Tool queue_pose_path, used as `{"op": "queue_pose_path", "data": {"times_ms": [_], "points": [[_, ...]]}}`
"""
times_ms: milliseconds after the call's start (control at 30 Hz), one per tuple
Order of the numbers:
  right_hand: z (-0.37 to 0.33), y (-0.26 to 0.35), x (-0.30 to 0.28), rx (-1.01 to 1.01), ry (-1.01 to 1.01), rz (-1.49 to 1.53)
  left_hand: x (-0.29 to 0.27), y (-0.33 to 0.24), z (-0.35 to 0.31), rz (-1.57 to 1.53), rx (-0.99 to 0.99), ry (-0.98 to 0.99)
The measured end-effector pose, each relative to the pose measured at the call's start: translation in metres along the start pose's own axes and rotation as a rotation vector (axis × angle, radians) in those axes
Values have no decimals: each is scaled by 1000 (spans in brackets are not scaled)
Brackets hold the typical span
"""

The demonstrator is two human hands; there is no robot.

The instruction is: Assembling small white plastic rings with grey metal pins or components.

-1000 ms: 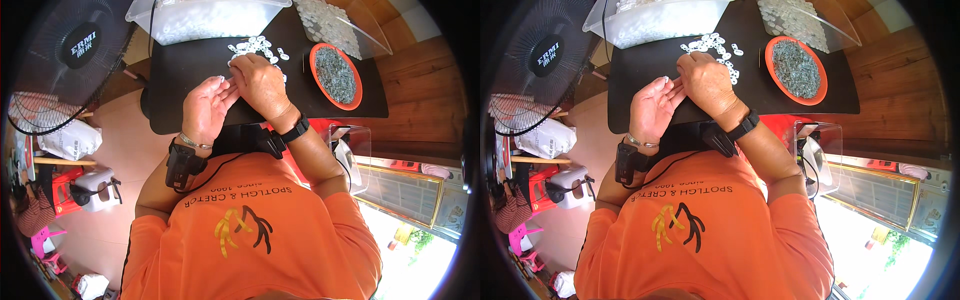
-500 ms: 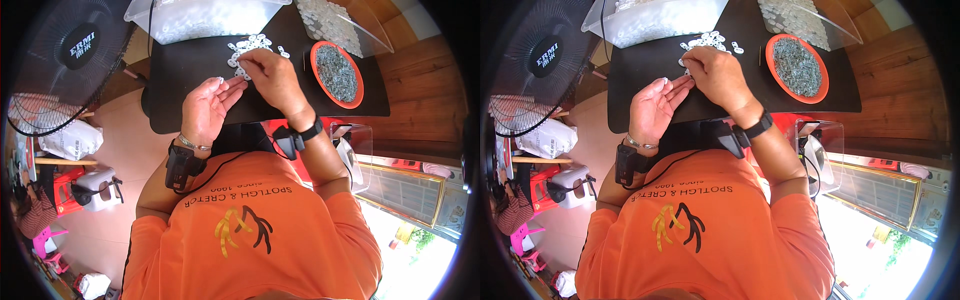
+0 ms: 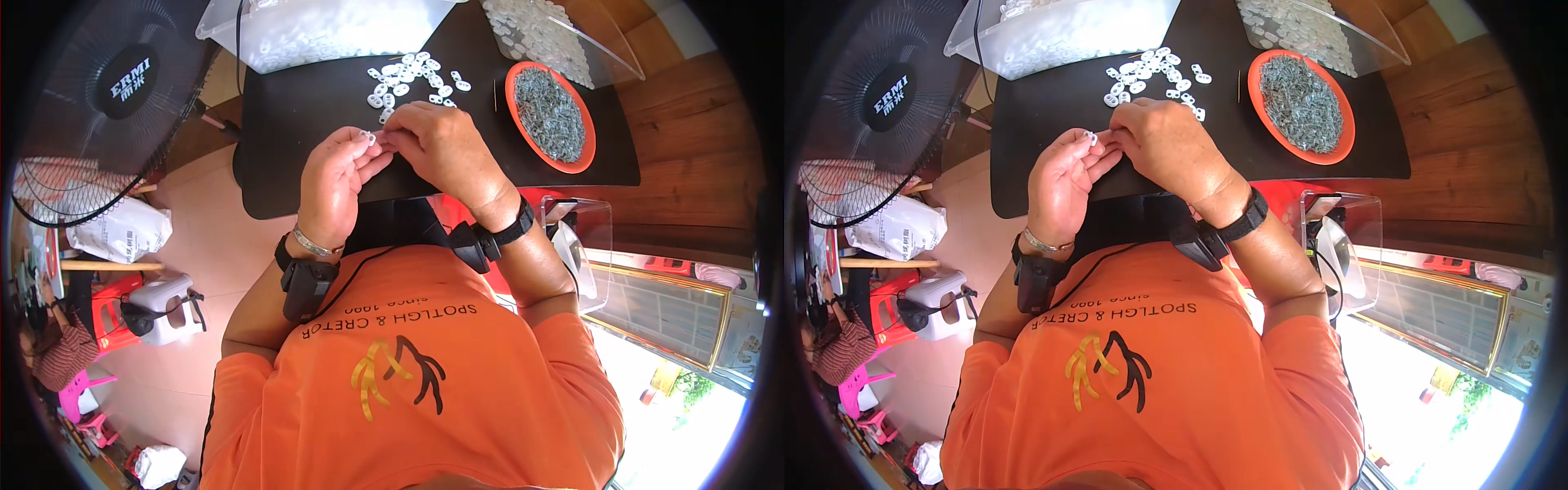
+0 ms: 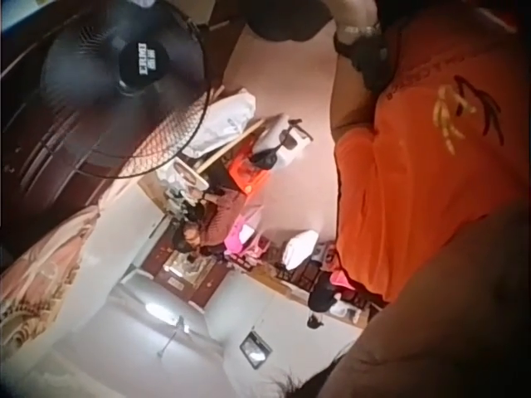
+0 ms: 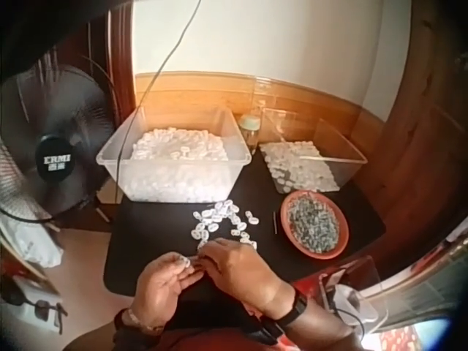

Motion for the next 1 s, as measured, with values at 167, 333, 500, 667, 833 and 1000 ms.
{"op": "queue_pose_path", "data": {"times_ms": [167, 333, 500, 667, 833, 1000], "points": [[-14, -32, 7, 362, 93, 509, 18, -11, -5, 187, 36, 34], [-21, -28, 16, 476, 118, 876, 25, -16, -8, 419, 116, 105], [-22, -21, 20, 456, 127, 933, 31, -17, -11, 521, 114, 121], [-20, -18, 21, 415, 124, 1001, 36, -15, -12, 547, 96, 132], [-22, -15, 23, 401, 163, 947, 35, -16, -12, 575, 96, 109], [-22, -14, 22, 403, 164, 973, 34, -15, -12, 592, 98, 115]]}}
Point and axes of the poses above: each hand's wrist, its own z-axis towards the middle knuckle, its own x-axis out of the palm, y = z × x, the point moved 9 cm from there along z, towards the middle knuckle, and after that the axes turned 14 degrees about -z, right-handed, at the moved point
